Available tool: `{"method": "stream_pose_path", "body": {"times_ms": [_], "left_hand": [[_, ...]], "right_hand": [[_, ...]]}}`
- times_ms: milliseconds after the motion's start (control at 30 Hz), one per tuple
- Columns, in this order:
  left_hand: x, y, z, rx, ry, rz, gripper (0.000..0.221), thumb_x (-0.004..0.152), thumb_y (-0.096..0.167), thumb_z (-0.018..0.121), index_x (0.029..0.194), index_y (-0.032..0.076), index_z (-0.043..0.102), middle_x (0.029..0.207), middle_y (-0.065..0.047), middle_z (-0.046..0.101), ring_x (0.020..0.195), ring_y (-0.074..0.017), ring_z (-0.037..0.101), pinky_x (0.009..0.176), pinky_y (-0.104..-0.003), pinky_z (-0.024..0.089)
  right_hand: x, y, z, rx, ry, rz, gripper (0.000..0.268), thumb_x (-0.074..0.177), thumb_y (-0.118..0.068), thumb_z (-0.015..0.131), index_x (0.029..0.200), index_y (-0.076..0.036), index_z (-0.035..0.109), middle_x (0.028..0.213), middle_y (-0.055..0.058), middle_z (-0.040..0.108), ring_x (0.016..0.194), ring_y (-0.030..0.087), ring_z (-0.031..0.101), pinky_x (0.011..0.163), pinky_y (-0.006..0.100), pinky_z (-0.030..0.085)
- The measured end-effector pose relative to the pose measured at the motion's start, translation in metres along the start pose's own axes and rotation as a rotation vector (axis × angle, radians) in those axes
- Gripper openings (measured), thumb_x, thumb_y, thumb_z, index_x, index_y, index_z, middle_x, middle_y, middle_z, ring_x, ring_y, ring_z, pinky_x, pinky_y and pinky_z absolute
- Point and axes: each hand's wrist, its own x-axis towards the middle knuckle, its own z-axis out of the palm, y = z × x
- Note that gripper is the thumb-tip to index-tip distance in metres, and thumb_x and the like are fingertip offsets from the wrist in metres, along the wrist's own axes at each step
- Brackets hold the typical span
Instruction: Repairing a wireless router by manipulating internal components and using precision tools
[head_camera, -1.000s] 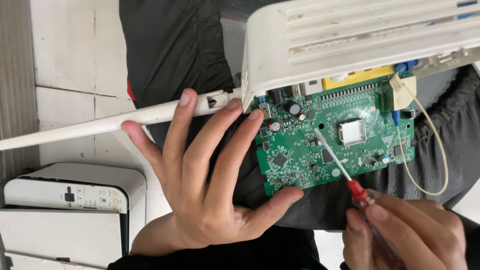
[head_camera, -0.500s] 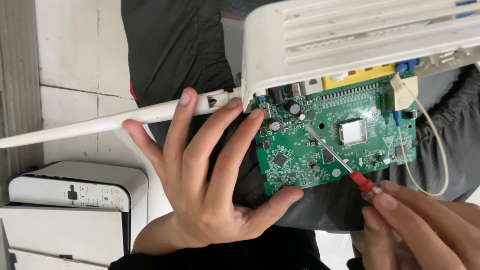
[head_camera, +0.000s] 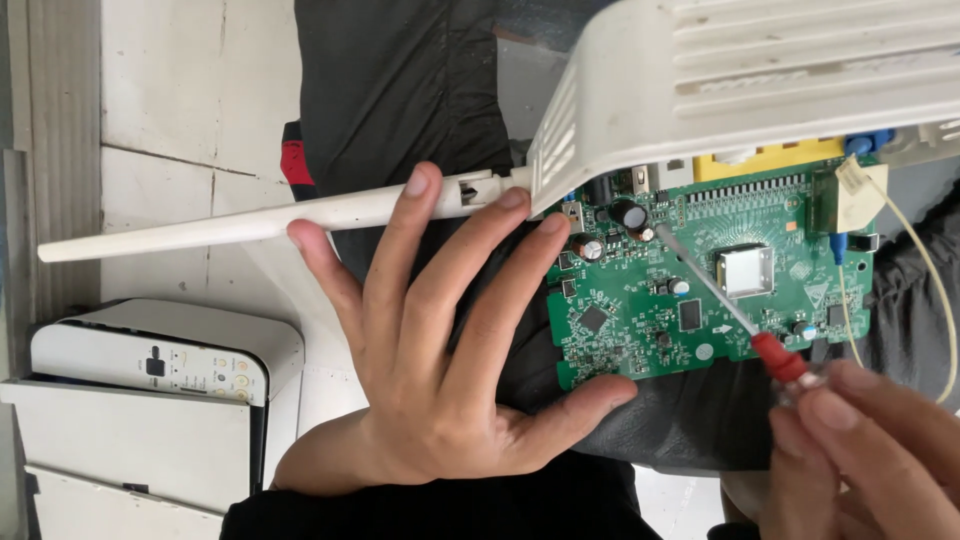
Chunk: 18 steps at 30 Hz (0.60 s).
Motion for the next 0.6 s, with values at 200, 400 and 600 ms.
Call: {"method": "stream_pose_path", "body": {"times_ms": [200,400,600], "left_hand": [[-0.001,-0.004,0.000,-0.006,0.002,0.010,0.067,0.098,0.063,0.044,0.126,0.011,0.075,0.130,-0.008,0.072,0.139,-0.0444,0.054,0.121,-0.065,0.001],[-0.001,-0.005,0.001,0.000,0.025,-0.003,0.065,0.099,0.062,0.043,0.124,0.012,0.077,0.128,-0.007,0.073,0.136,-0.0438,0.059,0.120,-0.066,0.005],[-0.004,-0.010,0.001,0.004,0.032,0.021,0.066,0.100,0.063,0.042,0.124,0.012,0.077,0.128,-0.007,0.073,0.135,-0.0435,0.060,0.120,-0.065,0.004]], "right_hand": [[0.000,-0.014,0.004,-0.099,0.000,-0.150,0.041,0.097,0.012,0.066,0.137,0.009,0.058,0.158,0.033,0.053,0.144,0.040,0.057,0.105,0.040,0.052],[0.001,-0.017,0.015,-0.090,0.038,-0.154,0.027,0.109,0.009,0.061,0.135,0.006,0.059,0.152,0.031,0.061,0.126,0.032,0.064,0.087,0.032,0.050],[-0.001,-0.009,0.027,-0.046,0.039,-0.249,0.028,0.107,0.008,0.058,0.134,0.013,0.054,0.147,0.038,0.058,0.132,0.039,0.062,0.110,0.041,0.050]]}}
